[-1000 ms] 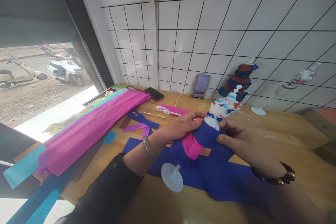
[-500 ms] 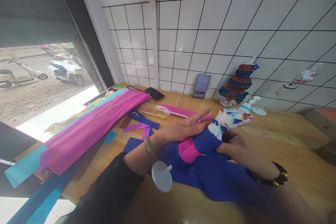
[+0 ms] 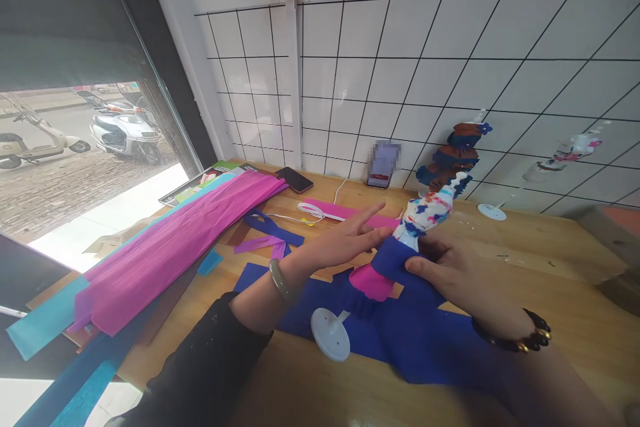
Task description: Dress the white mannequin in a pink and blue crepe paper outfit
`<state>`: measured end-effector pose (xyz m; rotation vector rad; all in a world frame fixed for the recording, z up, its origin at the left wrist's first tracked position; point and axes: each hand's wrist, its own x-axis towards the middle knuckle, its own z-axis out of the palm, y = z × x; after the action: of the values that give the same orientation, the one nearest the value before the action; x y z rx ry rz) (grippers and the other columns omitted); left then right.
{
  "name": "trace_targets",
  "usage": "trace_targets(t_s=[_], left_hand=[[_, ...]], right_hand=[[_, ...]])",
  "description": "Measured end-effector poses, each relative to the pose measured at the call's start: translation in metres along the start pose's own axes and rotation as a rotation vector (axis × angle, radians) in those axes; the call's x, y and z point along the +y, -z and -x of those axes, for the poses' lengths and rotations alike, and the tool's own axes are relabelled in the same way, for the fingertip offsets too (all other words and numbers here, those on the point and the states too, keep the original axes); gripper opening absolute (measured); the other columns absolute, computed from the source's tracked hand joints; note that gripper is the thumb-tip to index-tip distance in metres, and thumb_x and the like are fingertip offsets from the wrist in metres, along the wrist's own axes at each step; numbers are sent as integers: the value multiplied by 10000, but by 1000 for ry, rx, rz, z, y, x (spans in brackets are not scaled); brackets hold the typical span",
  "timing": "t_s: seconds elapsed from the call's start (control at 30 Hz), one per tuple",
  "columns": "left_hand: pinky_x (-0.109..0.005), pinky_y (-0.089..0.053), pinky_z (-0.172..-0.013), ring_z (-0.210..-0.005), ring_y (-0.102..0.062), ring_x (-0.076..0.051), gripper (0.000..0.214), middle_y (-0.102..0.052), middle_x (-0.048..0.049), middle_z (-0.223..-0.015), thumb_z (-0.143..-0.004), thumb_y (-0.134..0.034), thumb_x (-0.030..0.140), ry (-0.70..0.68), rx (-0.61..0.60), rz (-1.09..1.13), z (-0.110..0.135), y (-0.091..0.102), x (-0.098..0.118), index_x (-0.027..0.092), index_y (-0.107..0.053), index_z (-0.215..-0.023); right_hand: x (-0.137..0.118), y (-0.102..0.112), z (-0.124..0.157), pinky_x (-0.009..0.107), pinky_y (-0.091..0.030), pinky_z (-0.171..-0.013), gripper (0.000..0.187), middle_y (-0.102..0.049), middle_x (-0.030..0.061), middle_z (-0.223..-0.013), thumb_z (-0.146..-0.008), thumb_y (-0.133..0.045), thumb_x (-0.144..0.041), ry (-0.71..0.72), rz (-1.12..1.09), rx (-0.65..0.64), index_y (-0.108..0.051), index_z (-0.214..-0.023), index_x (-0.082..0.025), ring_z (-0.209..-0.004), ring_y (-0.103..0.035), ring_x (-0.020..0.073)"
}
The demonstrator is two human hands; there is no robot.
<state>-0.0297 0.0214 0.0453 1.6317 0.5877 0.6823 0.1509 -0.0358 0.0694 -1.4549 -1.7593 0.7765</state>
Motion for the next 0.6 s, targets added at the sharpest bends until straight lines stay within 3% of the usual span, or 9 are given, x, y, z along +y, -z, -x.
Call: trace_targets(t_s=[0.13, 0.3, 0.4, 0.6], left_hand=[[-303, -442, -803, -909, -570, -163, 552, -613, -58, -952, -827, -543, 451, -106, 163, 39, -4, -1, -2, 196, -441, -1306], [-332, -440, -819, -908, -565, -181, 503, -619, -63, -964, -744, -651, 427, -137, 164, -89, -3, -6, 3, 198, -561, -1182], [-343, -425, -857, -933, -558, -194, 529, -628, -64, -993, -670, -727, 374, -182, 235, -192, -2, -11, 4, 195, -587, -1148], [-327, -432, -834, -922, -553, -185, 496, -627, -61, -1001, -697, -705, 342, -219, 279, -213, -1, -14, 2, 199, -581, -1156]], right_hand=[[-2, 2, -2, 253, -257, -342, 346, -442, -34, -467, -687, -622, -494, -40, 80, 146, -435, -543, -241, -399, -364, 108], [-4, 1, -4, 254, -288, -369, 325, -550, -12, -535, -702, -588, -541, -142, 105, 195, -550, -684, -219, -431, -429, 123], [-6, -2, -5, 246, -266, -375, 338, -488, -34, -477, -692, -592, -550, -152, 161, 245, -547, -683, -215, -424, -395, 116], [-2, -6, -5, 246, -256, -394, 383, -469, -43, -498, -713, -562, -592, -131, 206, 249, -552, -735, -210, -434, -374, 109]])
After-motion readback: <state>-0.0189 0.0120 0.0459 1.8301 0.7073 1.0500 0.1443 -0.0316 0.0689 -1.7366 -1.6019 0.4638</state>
